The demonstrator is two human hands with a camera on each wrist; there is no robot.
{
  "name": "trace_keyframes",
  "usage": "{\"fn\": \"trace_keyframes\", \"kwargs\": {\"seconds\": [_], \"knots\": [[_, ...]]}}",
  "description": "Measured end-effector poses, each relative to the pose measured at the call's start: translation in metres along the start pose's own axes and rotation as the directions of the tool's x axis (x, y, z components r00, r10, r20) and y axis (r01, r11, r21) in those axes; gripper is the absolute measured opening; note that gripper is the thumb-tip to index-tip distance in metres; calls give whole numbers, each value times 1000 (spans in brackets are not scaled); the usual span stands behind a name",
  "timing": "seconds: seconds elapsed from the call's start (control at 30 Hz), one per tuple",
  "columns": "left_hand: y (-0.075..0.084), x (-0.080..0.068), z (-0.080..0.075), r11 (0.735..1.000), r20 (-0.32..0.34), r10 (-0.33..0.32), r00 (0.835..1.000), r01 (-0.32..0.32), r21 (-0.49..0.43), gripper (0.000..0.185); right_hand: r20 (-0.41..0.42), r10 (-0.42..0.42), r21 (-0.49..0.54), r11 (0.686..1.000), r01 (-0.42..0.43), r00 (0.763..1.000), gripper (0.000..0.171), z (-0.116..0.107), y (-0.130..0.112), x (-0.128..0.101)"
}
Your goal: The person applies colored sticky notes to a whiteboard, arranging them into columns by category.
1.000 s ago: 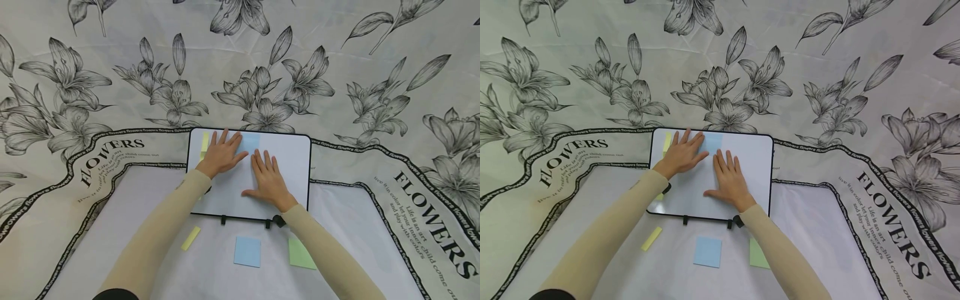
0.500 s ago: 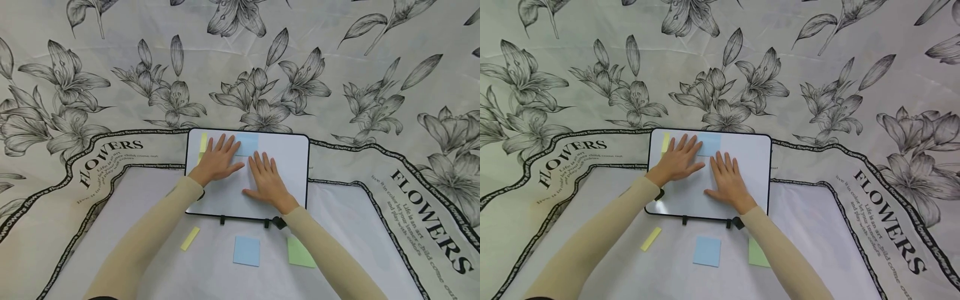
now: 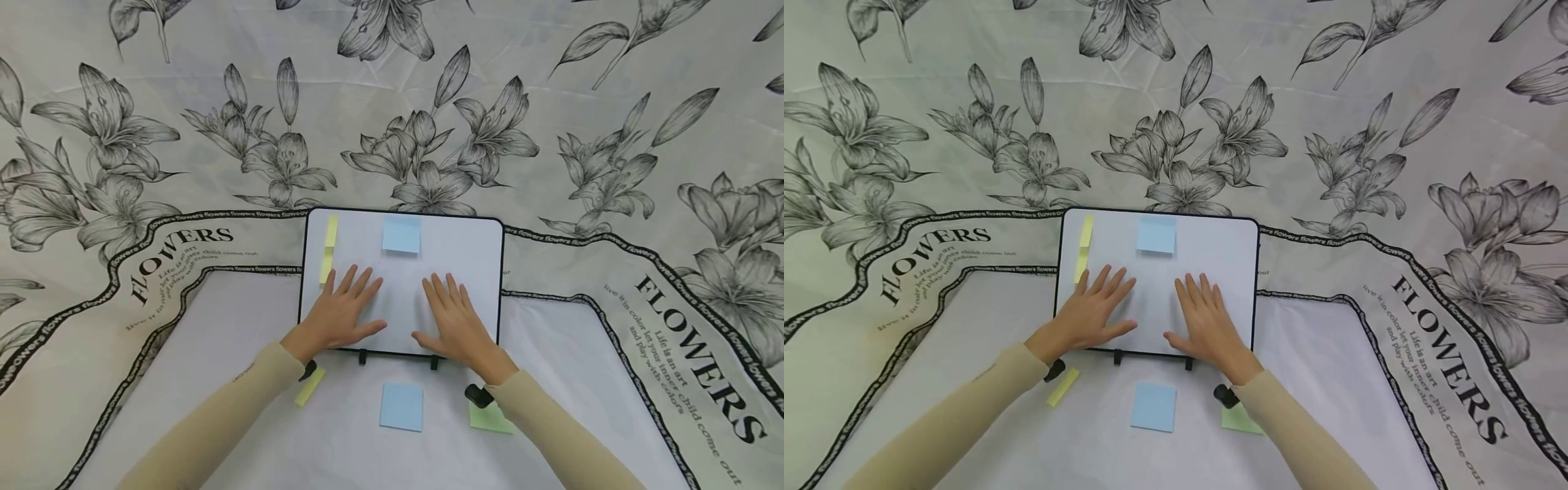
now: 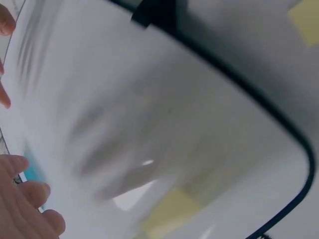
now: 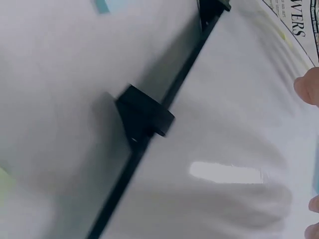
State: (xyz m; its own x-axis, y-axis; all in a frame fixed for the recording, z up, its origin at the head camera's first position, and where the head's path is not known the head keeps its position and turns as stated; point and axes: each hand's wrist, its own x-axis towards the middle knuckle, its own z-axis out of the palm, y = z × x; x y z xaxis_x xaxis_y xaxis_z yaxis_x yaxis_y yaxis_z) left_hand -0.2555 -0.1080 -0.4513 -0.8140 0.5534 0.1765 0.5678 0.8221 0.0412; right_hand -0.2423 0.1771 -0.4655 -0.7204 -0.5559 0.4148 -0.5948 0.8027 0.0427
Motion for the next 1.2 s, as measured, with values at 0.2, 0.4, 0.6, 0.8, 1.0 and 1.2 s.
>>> {"fn": "trace_keyframes", "kwargs": {"seconds": [0.2, 0.4, 0.6, 0.8, 1.0, 1.2], "knots": [[10, -36, 14, 999, 22, -6, 1000, 7, -43, 88, 64, 45, 69, 996, -49, 997, 104, -1, -9, -31], [20, -71, 27, 995, 25, -36, 999, 39, -96, 91, 80, 55, 116, 991, -64, 995, 106, -1, -24, -61], [28, -98, 39, 989, 14, -69, 998, 70, -128, 92, 111, 84, 164, 981, -102, 990, 105, 1, -39, -88], [40, -121, 49, 969, 7, -125, 992, 124, -214, 93, 106, 104, 184, 975, -123, 989, 104, 5, -52, -109], [53, -138, 61, 954, 38, -156, 987, 160, -254, 94, 135, 141, 227, 959, -169, 981, 104, 8, -64, -122], [60, -153, 70, 970, 18, -149, 989, 149, -191, 93, 225, 166, 278, 934, -226, 960, 102, 13, -75, -131]]}}
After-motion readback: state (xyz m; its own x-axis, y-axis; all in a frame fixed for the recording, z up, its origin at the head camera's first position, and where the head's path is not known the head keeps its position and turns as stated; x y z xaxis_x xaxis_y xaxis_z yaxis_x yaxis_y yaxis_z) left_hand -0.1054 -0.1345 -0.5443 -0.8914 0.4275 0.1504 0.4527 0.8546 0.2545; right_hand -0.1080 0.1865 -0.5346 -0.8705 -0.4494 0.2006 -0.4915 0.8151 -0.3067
